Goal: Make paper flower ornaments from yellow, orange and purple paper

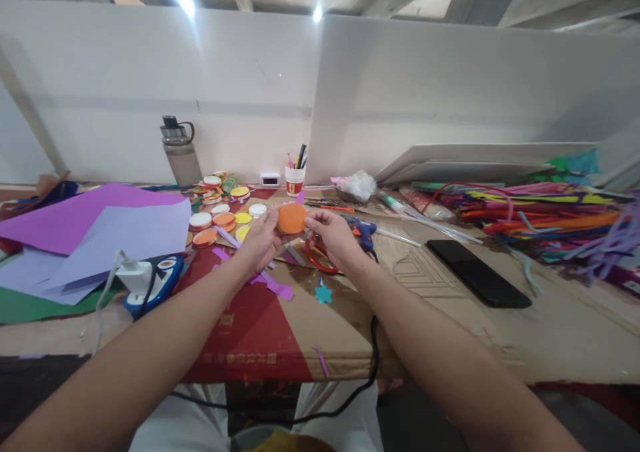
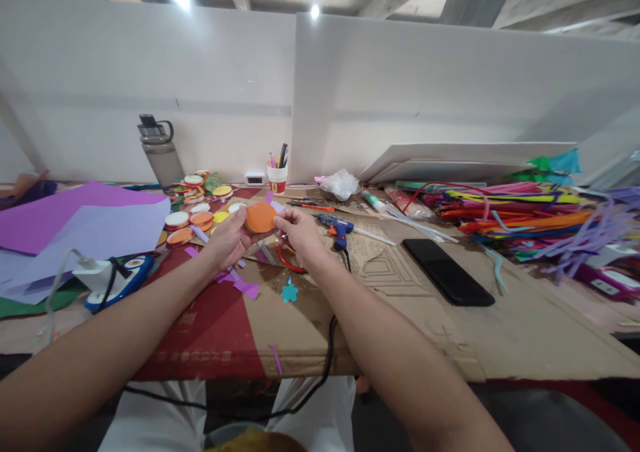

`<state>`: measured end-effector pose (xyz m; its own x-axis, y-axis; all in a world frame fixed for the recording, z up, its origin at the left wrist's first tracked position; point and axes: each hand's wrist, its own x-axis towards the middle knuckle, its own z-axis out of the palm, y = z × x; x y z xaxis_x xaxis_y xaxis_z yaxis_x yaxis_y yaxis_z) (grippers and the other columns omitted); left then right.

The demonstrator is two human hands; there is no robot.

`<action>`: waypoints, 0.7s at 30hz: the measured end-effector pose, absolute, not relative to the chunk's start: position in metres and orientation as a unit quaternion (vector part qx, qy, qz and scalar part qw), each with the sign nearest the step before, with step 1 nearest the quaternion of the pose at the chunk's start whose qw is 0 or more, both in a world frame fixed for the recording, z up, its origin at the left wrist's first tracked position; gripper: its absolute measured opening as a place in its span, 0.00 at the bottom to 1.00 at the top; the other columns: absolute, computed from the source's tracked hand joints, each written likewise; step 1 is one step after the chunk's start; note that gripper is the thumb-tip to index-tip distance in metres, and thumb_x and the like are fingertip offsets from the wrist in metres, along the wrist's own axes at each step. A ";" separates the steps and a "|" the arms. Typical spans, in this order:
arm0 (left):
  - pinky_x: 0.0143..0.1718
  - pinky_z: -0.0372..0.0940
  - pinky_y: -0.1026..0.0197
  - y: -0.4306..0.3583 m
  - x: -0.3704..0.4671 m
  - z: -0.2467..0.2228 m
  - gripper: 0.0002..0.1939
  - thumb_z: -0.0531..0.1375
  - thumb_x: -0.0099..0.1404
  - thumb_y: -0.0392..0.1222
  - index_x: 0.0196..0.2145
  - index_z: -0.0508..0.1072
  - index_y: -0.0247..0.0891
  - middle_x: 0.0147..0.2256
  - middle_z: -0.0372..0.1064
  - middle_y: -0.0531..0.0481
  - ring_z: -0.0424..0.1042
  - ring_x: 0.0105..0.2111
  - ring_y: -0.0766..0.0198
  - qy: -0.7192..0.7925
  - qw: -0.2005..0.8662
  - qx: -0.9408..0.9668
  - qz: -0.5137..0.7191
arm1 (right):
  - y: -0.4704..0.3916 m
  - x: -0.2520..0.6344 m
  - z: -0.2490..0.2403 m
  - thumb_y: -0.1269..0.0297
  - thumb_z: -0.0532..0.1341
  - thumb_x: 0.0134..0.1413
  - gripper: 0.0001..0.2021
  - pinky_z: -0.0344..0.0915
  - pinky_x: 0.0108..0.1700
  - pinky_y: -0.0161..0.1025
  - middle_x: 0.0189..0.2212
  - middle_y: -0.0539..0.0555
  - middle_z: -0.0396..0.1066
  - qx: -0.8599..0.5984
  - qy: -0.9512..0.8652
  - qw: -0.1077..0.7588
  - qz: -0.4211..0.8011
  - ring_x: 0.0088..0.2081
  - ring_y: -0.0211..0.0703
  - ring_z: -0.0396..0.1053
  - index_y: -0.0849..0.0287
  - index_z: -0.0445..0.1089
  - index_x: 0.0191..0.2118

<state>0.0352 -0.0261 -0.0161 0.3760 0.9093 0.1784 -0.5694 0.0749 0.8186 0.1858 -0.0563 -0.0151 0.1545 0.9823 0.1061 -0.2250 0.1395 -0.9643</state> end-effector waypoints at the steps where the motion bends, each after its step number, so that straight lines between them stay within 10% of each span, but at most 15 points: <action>1: 0.53 0.68 0.46 -0.026 0.035 -0.016 0.13 0.57 0.67 0.45 0.44 0.72 0.34 0.47 0.74 0.40 0.73 0.50 0.55 0.199 0.703 0.435 0.525 | -0.057 0.186 -0.014 0.58 0.70 0.35 0.15 0.58 0.20 0.29 0.18 0.44 0.64 -0.438 -0.430 0.619 0.490 0.20 0.31 0.60 0.58 0.67 0.28; 21: 0.49 0.70 0.51 -0.024 0.036 -0.015 0.12 0.56 0.68 0.44 0.43 0.73 0.34 0.44 0.76 0.42 0.75 0.44 0.58 0.219 0.692 0.421 0.544 | -0.059 0.187 -0.011 0.58 0.71 0.34 0.16 0.58 0.22 0.30 0.18 0.43 0.63 -0.418 -0.421 0.620 0.514 0.21 0.31 0.59 0.58 0.66 0.28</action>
<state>0.0359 -0.0241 -0.0150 0.3127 0.9370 0.1558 -0.5682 0.0531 0.8211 0.1867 -0.0586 -0.0111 0.1174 0.9889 0.0915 -0.2850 0.1218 -0.9508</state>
